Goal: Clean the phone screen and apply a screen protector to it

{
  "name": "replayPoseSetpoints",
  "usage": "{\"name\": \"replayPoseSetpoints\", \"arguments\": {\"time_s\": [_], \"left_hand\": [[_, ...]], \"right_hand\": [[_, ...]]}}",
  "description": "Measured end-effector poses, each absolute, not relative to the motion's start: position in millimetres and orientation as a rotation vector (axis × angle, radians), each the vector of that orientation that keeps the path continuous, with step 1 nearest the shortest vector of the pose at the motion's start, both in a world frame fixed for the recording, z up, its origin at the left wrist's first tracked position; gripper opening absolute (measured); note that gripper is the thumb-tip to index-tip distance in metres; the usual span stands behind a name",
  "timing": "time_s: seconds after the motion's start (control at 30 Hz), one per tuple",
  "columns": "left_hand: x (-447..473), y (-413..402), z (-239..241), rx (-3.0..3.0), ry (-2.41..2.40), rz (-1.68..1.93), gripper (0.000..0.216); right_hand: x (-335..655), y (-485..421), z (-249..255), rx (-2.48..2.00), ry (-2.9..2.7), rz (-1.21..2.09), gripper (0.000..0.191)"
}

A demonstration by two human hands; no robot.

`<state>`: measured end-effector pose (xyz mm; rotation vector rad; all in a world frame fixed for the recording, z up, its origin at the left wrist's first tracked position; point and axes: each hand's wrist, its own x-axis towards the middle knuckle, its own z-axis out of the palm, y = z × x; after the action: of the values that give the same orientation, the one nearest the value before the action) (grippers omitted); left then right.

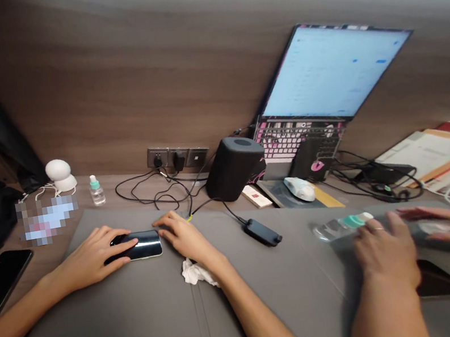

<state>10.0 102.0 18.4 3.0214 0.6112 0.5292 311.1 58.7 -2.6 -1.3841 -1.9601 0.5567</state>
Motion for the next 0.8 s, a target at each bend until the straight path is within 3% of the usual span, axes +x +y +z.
{"name": "replayPoseSetpoints", "arguments": {"time_s": [0.2, 0.8], "left_hand": [[9.3, 102.0, 19.7, 3.04, 0.623, 0.487, 0.042], [7.8, 103.2, 23.0, 2.974, 0.692, 0.426, 0.041]], "right_hand": [[310.7, 52.7, 10.9, -1.415, -1.91, 0.522, 0.046], [302.0, 34.0, 42.0, -1.564, -2.225, 0.28, 0.045]]}}
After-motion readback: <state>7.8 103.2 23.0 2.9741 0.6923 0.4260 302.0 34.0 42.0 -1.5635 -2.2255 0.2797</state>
